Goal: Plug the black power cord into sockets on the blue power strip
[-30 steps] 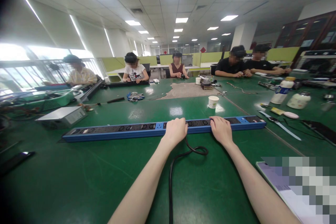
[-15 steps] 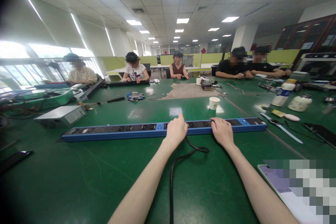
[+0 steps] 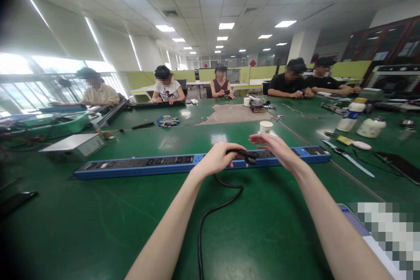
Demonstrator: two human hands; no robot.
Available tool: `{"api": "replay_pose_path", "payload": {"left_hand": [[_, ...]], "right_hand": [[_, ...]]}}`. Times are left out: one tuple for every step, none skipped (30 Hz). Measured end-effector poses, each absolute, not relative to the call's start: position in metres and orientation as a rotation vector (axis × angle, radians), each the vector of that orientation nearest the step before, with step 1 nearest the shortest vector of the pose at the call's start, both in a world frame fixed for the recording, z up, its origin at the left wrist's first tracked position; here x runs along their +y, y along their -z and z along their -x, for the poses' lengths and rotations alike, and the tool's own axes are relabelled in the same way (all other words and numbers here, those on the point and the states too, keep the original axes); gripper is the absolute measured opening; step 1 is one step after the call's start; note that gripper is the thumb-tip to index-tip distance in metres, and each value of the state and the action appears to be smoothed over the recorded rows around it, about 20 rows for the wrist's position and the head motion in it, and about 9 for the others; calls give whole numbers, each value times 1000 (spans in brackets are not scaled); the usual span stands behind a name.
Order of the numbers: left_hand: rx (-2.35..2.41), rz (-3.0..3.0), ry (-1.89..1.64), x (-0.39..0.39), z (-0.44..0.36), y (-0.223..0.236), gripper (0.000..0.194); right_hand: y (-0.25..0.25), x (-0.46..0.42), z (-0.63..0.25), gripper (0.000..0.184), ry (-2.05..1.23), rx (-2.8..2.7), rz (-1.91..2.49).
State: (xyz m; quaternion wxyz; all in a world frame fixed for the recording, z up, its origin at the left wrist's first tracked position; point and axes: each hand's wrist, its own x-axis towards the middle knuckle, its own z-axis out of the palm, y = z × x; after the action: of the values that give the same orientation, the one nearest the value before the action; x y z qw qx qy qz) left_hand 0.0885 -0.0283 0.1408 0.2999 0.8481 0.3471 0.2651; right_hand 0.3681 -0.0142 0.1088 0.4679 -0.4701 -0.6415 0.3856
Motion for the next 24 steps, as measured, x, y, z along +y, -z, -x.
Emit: {"api": "replay_pose_path", "payload": {"left_hand": [[951,-2347,-732,-30,-89,-143,45],[996,-2427,-774,-32,-89,-145,46],[1045,-2485,-813,-33,-89,-147,48],[1081,-2523,-842,-34,-88,-148,49],[1098,-2547,-864,-35,-87,-149,50],[1096,-2562,-887,-37,-87,-149,51],[1082,-2569,-915,-38,-86,-149,51],[1064,-2572,-950,-39,-86,-148,51],[1046,-2570,-986,-40,-86,-147,50],[1034,-2560,-1026,-41,-86,-146,50],[1028,-2541,-1071,-41,-87,-145,51],[1026,-2514,-1115,-40,-89,-143,52],[1034,-2474,-1160,-38,-91,-141,52],[1054,-2417,-1204,-35,-93,-139,49],[1085,-2342,-1242,-32,-94,-136,46],[1125,-2252,-1260,-28,-96,-134,43],[1168,-2157,-1246,-24,-96,-131,42],[1204,-2060,-1199,-20,-96,-128,43],[1221,-1966,-1128,-18,-95,-126,46],[1201,-1882,-1032,-17,-94,-123,50],[1142,-1809,-920,-17,-93,-122,50],[1058,-1749,-801,-18,-92,-120,46],[967,-1701,-687,-20,-92,-118,40],[887,-1664,-582,-22,-93,-117,31]], "right_hand": [[-122,-22,-361,59,-1059,-1646,1136],[-132,-29,-354,56,-1118,-1717,1128],[-139,-35,-347,54,-1137,-1774,1121],[-143,-39,-342,54,-1141,-1800,1114],[-145,-41,-339,55,-1141,-1808,1105],[-145,-42,-338,57,-1147,-1798,1094],[-145,-42,-338,60,-1166,-1782,1085],[-143,-41,-340,61,-1193,-1770,1080],[-142,-41,-344,61,-1230,-1775,1079],[-141,-41,-348,59,-1271,-1801,1080],[-141,-41,-353,55,-1313,-1842,1080],[-141,-42,-358,50,-1348,-1887,1076],[-141,-43,-363,45,-1371,-1924,1067],[-140,-44,-366,42,-1372,-1937,1052],[-139,-44,-367,40,-1348,-1914,1031],[-137,-43,-367,40,-1305,-1854,1008],[-135,-41,-365,40,-1257,-1767,983],[-131,-38,-362,41,-1210,-1667,956],[-127,-33,-357,41,-1168,-1568,929],[-123,-28,-351,41,-1134,-1478,905],[-117,-21,-344,42,-1102,-1398,884],[-112,-15,-337,43,-1071,-1330,870],[-106,-8,-331,45,-1041,-1272,866],[-100,-2,-326,48,-1011,-1222,877]]}}
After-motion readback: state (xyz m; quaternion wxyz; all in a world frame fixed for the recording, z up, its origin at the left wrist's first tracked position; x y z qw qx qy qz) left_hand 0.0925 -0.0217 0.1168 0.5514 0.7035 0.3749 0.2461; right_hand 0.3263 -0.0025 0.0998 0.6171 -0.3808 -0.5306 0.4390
